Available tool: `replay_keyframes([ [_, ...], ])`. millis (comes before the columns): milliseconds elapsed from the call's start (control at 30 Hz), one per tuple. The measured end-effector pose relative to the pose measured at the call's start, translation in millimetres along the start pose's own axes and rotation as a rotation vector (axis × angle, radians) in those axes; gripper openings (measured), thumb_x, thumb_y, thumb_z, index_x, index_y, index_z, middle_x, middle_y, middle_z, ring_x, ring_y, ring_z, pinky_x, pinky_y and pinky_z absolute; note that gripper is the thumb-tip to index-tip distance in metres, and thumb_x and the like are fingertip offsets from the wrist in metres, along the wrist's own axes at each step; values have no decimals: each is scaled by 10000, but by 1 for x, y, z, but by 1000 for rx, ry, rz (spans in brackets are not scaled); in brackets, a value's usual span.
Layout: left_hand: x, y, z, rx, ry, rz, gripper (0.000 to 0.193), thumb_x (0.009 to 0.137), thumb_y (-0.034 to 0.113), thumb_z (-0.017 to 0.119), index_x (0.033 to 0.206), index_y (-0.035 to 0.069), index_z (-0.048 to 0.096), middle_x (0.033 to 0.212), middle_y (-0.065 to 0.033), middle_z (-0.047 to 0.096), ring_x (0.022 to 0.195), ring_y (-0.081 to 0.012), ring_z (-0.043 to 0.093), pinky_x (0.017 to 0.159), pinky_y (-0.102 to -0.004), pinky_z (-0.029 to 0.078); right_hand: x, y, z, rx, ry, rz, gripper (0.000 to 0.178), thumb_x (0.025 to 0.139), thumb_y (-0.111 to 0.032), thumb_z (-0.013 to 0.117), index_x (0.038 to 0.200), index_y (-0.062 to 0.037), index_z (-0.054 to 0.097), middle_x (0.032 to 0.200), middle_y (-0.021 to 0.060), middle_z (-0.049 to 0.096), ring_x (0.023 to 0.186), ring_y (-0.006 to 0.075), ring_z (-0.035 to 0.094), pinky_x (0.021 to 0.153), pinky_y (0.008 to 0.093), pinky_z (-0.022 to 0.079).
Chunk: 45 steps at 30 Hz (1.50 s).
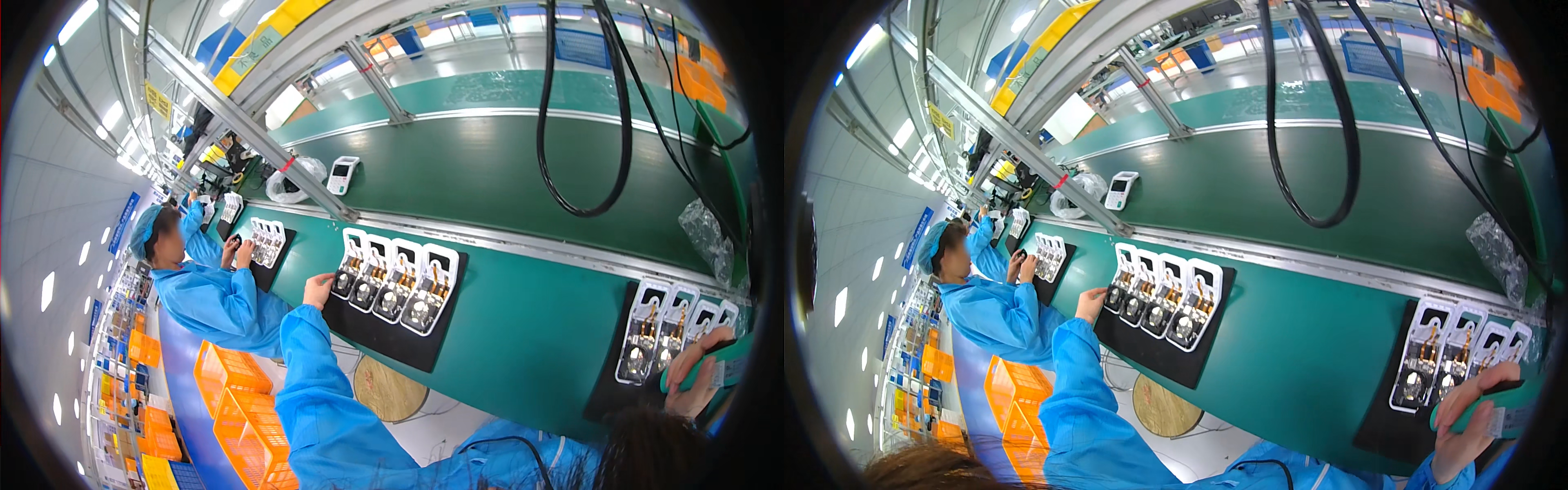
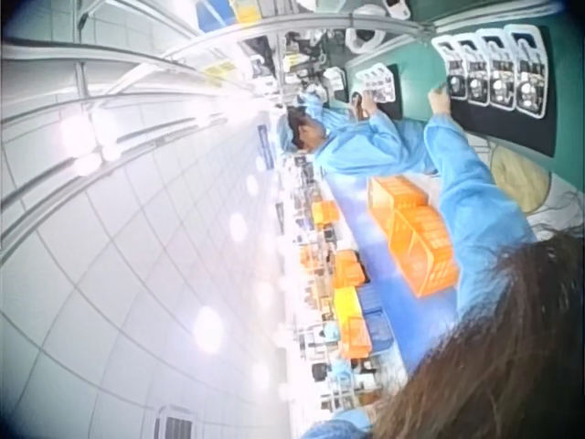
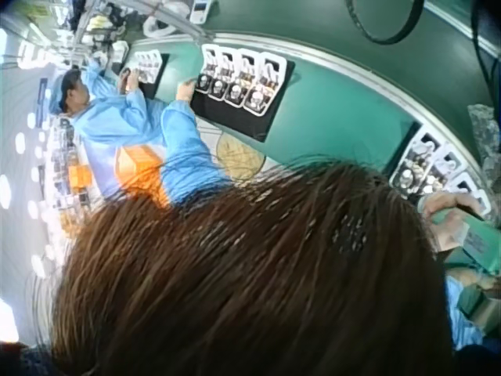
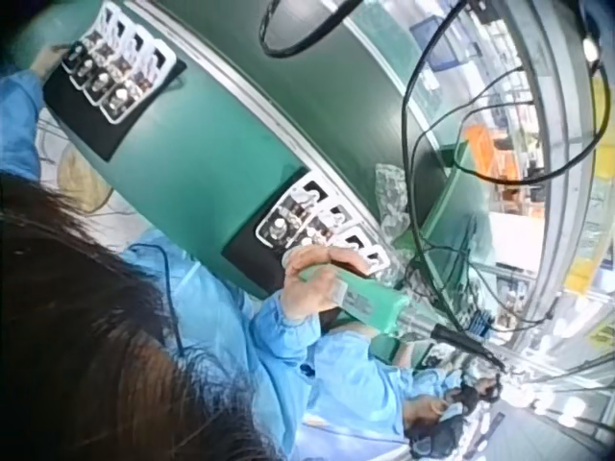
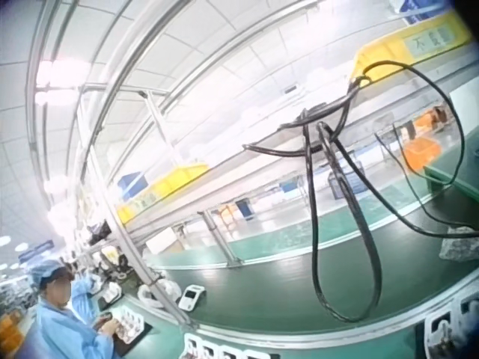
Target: The person fastens electronic components onto circuit boards using an electric screwdriver. The circuit boards are held in a plastic tray.
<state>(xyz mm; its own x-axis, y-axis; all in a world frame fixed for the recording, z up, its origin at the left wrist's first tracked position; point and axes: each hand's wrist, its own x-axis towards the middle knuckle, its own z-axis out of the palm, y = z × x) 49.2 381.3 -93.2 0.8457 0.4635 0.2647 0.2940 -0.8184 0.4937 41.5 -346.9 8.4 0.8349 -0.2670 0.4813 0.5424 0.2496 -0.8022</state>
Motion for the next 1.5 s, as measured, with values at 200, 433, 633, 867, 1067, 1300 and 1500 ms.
replay_keyframes([
  [200, 1, 54, -8, -444, -342, -396, 231, 833, 105, 558, 1054, 63, 608, 554, 73, 472, 418, -11, 336, 377, -182, 211, 3, 22, -60, 176, -370, 8, 278, 913, -242, 460, 970, -13, 314, 528, 92, 461, 356, 155, 426, 350, 260, 397],
  [433, -15, 93, -27, -473, -311, -267, 196, 809, 7, 562, 1002, -13, 579, 743, -61, 634, 639, -84, 578, 530, -186, 428, -3, -8, 52, -59, 95, 29, 351, 889, -331, 497, 931, -16, 348, 477, 30, 398, 339, 87, 352, 309, 202, 278],
  [633, -3, 84, -28, -538, -336, -174, 176, 822, -5, 535, 990, -43, 569, 692, -70, 629, 589, -75, 563, 503, -171, 408, 1, -29, 128, -77, 57, 56, 409, 857, -375, 543, 917, -16, 355, 464, 39, 407, 336, 96, 369, 312, 215, 317],
  [867, -15, 129, -31, -616, -362, -134, 166, 827, -10, 518, 980, -53, 565, 642, -54, 611, 541, -41, 511, 455, -175, 352, 1, -62, 180, -114, 22, 34, 394, 861, -360, 543, 914, -16, 359, 468, 46, 422, 341, 102, 380, 324, 216, 331],
  [1067, -30, 146, -44, -583, -335, -152, 145, 828, 4, 529, 956, -51, 566, 586, -27, 578, 504, -30, 458, 438, -184, 301, -4, -80, 209, -142, 37, 69, 416, 849, -375, 560, 917, -15, 361, 485, 61, 442, 356, 113, 391, 343, 229, 350],
  [1300, -43, 160, -87, -1309, -246, -552, 158, 837, 54, 518, 978, -9, 486, 681, 14, 438, 545, -55, 345, 482, -201, 286, -6, -81, 207, -100, 31, 78, 417, 839, -361, 581, 923, -20, 355, 497, 63, 446, 353, 107, 383, 340, 242, 348],
  [1500, -110, 256, -60, -1981, -976, -926, 217, 852, 22, 484, 1058, -41, 462, 706, 15, 375, 517, -52, 319, 479, -202, 305, -4, -81, 217, -52, 39, 94, 423, 837, -370, 580, 920, -20, 356, 501, 67, 452, 357, 111, 396, 344, 247, 360],
])
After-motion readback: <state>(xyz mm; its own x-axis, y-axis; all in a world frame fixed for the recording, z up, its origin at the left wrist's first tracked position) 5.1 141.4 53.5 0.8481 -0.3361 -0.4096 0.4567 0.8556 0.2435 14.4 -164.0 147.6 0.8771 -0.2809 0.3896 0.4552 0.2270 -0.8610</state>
